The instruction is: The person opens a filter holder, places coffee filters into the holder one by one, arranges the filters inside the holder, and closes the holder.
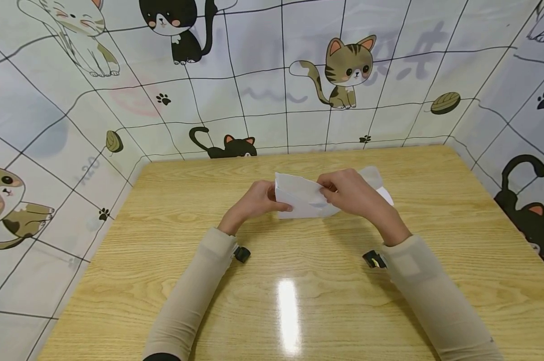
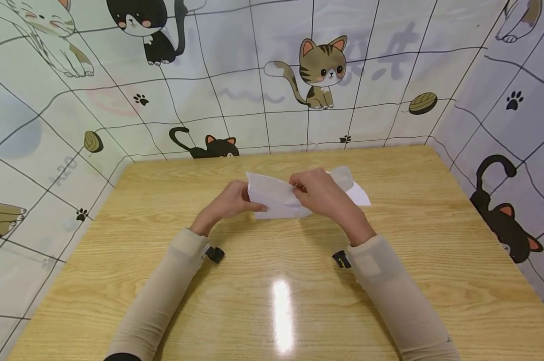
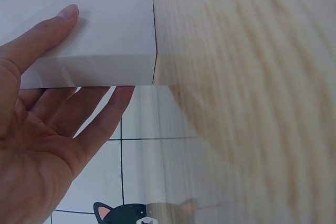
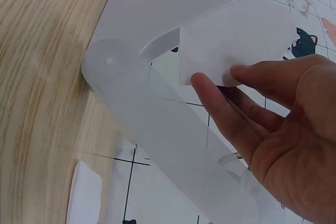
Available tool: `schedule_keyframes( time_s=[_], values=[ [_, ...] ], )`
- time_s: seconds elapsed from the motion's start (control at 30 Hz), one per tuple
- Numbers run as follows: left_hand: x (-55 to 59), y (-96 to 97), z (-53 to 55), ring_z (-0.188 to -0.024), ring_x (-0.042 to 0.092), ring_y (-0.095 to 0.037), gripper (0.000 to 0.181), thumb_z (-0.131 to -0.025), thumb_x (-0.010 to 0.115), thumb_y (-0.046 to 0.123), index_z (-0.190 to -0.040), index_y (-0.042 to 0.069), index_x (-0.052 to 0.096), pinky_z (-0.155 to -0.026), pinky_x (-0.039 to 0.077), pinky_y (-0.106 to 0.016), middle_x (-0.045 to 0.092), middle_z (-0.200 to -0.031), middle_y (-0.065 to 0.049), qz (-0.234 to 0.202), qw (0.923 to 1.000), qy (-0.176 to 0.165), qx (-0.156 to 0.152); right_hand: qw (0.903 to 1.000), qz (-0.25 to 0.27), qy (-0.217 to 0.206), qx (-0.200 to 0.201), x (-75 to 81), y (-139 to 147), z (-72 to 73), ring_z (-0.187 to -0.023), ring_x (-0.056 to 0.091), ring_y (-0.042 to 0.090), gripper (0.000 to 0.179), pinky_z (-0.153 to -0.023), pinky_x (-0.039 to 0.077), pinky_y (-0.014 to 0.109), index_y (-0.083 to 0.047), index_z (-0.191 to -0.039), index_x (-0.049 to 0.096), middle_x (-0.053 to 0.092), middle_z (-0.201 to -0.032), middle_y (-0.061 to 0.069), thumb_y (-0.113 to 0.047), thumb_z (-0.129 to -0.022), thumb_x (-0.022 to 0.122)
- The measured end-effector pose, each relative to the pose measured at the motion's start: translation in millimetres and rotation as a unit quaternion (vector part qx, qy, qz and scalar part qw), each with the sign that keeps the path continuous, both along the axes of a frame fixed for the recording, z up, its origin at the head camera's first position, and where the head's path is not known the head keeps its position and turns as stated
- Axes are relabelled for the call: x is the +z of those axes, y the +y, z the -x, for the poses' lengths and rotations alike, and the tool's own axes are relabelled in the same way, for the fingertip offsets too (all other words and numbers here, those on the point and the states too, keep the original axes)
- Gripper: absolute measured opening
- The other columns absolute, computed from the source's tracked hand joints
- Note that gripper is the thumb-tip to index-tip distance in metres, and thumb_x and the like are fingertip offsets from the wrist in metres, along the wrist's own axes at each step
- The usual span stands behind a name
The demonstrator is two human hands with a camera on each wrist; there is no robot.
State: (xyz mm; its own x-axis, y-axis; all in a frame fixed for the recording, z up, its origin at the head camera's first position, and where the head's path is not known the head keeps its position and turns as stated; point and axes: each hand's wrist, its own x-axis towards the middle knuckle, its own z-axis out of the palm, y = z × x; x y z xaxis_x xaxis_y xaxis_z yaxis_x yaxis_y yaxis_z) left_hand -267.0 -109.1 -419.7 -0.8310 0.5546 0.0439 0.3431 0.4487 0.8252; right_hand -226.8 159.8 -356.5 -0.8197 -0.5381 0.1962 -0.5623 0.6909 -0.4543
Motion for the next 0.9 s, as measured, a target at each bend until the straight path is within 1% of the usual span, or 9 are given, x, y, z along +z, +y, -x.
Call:
schedule_keyframes(
  time_s=[0.2,0.33,0.47,0.6,0.77,0.9],
  values=[
    [0.6,0.4,-0.1,-0.091,0.076,-0.015,0.038,-0.084,0.088,0.02,-0.119,0.013,0.073,-0.077,0.059,-0.03,0.079,-0.109,-0.005,-0.004,1.0,0.0,-0.002,0.9999,0.002,-0.016,-0.004,-0.5,-1.5,-0.1,-0.068,0.065,0.011,0.014,-0.068,0.052,0.036,-0.005,-0.098,0.077,0.077,-0.087,0.007,-0.004,-0.1,0.063],
    [-0.1,0.1,0.1,-0.093,0.076,-0.016,0.041,-0.084,0.088,0.02,-0.121,0.012,0.073,-0.079,0.059,-0.03,0.079,-0.111,-0.006,-0.004,1.0,0.0,-0.001,1.0,-0.001,-0.004,0.004,-2.3,-1.8,0.6,-0.072,0.068,0.013,0.013,-0.07,0.054,0.038,-0.005,-0.098,0.078,0.078,-0.089,0.008,-0.002,-0.098,0.065],
    [-0.3,0.0,0.3,-0.093,0.076,-0.016,0.041,-0.084,0.088,0.019,-0.121,0.012,0.072,-0.079,0.06,-0.031,0.079,-0.112,-0.006,-0.004,1.0,-0.001,-0.001,0.9998,-0.004,0.011,0.015,-3.9,-2.0,1.2,-0.068,0.062,0.014,0.013,-0.065,0.049,0.034,-0.007,-0.092,0.075,0.075,-0.082,0.005,-0.001,-0.097,0.065],
    [-0.5,0.2,0.8,-0.093,0.076,-0.016,0.041,-0.084,0.088,0.019,-0.121,0.012,0.072,-0.079,0.06,-0.031,0.079,-0.112,-0.006,-0.002,1.0,0.001,-0.002,0.9998,0.001,-0.001,0.019,-4.8,-2.8,1.5,-0.061,0.052,0.013,0.014,-0.06,0.041,0.031,-0.009,-0.088,0.072,0.068,-0.073,0.002,-0.003,-0.099,0.064],
    [-0.3,0.5,0.6,-0.093,0.076,-0.016,0.04,-0.085,0.088,0.019,-0.121,0.011,0.073,-0.079,0.06,-0.031,0.079,-0.111,-0.007,-0.002,1.0,0.001,-0.002,0.9993,0.006,-0.03,0.022,-4.6,-5.1,0.5,-0.06,0.056,0.011,0.015,-0.059,0.042,0.031,-0.008,-0.089,0.071,0.068,-0.072,0.003,-0.006,-0.101,0.062],
    [-0.2,0.4,0.1,-0.093,0.076,-0.016,0.04,-0.084,0.088,0.019,-0.121,0.011,0.073,-0.079,0.06,-0.031,0.079,-0.11,-0.007,-0.002,1.0,0.0,-0.001,0.9991,0.003,-0.038,0.02,-5.2,-7.1,-0.5,-0.061,0.06,0.01,0.016,-0.06,0.043,0.031,-0.008,-0.088,0.07,0.069,-0.073,0.003,-0.006,-0.101,0.062]
  ],
)
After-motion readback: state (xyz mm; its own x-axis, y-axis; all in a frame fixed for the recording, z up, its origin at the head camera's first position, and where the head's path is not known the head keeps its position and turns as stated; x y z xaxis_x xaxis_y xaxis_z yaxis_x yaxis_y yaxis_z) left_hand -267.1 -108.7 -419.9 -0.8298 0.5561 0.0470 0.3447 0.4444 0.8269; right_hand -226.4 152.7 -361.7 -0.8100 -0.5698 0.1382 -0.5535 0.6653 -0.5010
